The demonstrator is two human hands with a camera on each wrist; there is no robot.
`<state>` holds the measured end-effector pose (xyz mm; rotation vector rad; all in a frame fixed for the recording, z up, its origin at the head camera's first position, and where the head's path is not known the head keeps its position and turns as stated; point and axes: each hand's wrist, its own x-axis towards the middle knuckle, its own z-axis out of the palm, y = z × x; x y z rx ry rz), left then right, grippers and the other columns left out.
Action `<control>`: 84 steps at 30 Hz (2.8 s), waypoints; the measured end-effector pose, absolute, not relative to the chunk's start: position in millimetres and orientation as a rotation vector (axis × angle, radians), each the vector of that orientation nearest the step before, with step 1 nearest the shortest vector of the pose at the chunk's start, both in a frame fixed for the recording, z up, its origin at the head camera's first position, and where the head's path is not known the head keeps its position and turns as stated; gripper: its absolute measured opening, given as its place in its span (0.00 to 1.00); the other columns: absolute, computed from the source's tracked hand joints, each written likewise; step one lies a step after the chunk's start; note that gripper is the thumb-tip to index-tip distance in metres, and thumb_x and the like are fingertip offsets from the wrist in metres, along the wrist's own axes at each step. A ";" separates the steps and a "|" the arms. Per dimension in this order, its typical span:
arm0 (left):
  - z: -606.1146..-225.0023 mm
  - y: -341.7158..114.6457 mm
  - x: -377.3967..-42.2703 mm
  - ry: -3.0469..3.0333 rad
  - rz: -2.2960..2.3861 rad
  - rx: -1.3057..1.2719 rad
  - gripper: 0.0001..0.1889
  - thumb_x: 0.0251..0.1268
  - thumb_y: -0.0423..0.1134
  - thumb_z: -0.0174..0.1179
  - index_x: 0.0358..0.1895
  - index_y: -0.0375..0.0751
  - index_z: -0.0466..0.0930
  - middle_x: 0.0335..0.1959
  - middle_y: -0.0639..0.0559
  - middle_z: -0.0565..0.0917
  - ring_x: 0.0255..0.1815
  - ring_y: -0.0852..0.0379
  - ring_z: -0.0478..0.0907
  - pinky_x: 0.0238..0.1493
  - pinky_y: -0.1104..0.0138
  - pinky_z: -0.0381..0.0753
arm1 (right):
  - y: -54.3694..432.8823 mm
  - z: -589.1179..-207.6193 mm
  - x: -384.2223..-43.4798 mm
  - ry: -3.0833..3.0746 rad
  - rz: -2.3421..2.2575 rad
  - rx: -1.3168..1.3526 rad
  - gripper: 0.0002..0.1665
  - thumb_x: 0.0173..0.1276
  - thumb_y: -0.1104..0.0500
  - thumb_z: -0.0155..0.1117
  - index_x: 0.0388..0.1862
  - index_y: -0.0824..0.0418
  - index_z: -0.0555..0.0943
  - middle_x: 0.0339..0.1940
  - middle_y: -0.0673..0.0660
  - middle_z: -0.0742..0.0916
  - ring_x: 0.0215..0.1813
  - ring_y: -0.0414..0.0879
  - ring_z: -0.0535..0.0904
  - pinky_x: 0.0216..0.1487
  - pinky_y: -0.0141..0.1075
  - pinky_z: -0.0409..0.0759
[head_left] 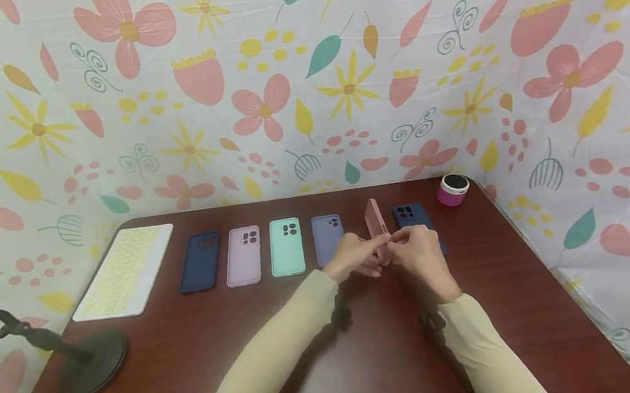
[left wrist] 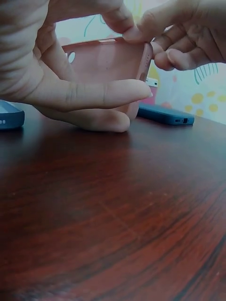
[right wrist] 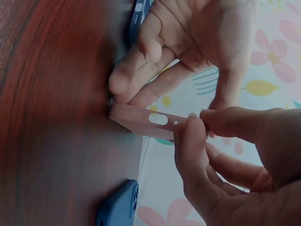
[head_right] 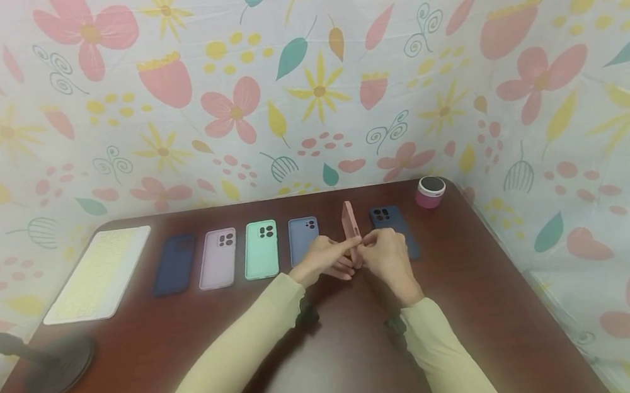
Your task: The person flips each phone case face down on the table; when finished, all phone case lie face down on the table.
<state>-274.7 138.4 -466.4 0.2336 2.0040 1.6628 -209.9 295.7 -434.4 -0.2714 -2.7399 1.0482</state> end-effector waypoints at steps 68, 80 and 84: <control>-518.0 153.6 -316.3 2.555 1.180 0.352 0.15 0.61 0.34 0.74 0.16 0.42 0.86 0.09 0.56 0.84 0.10 0.64 0.84 0.20 0.72 0.85 | 351.7 -543.4 -268.5 -3.011 0.823 -0.178 0.18 0.74 0.57 0.70 0.57 0.67 0.87 0.51 0.67 0.92 0.50 0.57 0.88 0.49 0.50 0.89; -451.1 110.3 -266.8 2.482 1.338 0.348 0.24 0.70 0.31 0.73 0.65 0.25 0.82 0.47 0.34 0.92 0.23 0.56 0.92 0.36 0.67 0.93 | 284.8 -469.4 -222.3 -2.884 1.000 -0.164 0.37 0.72 0.53 0.77 0.71 0.73 0.79 0.49 0.70 0.91 0.49 0.60 0.87 0.50 0.53 0.89; -450.0 95.0 -267.8 2.502 1.325 0.329 0.24 0.69 0.30 0.72 0.66 0.26 0.81 0.36 0.38 0.93 0.23 0.56 0.92 0.34 0.67 0.92 | 263.5 -466.8 -216.7 -2.848 1.043 -0.092 0.35 0.72 0.54 0.77 0.70 0.72 0.80 0.48 0.69 0.93 0.50 0.60 0.90 0.52 0.54 0.90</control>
